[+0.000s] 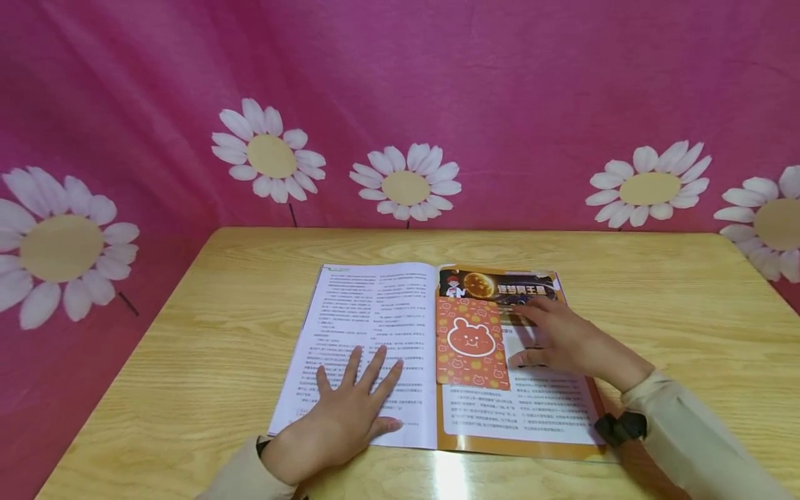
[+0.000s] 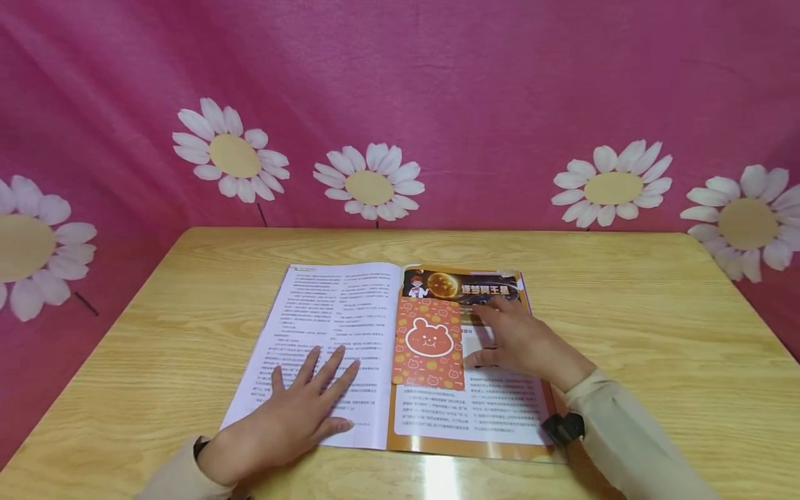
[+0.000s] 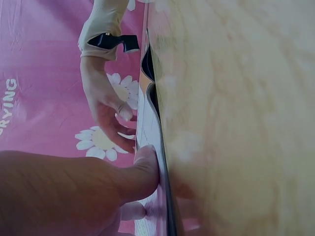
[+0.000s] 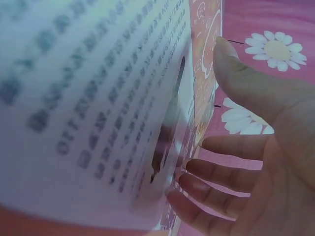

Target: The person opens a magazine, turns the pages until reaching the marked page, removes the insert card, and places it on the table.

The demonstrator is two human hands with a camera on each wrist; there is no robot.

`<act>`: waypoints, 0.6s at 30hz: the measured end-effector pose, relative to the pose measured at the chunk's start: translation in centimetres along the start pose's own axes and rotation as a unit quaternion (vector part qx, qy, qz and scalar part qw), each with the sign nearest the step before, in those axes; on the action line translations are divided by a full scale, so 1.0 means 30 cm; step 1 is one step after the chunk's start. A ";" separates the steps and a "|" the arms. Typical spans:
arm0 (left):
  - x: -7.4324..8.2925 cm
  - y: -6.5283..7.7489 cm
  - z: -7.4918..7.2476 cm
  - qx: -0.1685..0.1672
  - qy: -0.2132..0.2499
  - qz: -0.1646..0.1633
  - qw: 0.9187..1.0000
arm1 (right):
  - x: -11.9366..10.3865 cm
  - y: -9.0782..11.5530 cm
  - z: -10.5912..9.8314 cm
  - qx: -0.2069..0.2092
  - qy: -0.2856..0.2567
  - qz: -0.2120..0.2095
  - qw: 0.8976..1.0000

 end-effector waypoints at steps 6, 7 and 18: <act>0.002 -0.003 0.005 0.000 -0.005 -0.003 1.000 | 0.010 -0.048 0.000 0.019 -0.039 0.011 0.999; 0.003 -0.004 0.005 -0.001 -0.005 -0.003 1.000 | 0.014 -0.057 0.001 0.023 -0.044 0.006 0.999; 0.004 -0.006 0.002 -0.010 -0.003 -0.006 1.000 | 0.026 -0.138 0.007 0.041 -0.090 -0.007 0.995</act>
Point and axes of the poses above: each hand's wrist, its own y-axis away from the middle knuckle, its own z-axis out of the palm, x = y × z, the point moved 4 cm from there along -y, towards the middle knuckle, and after that the axes turned 14 degrees about -y, right-handed, at the moved point
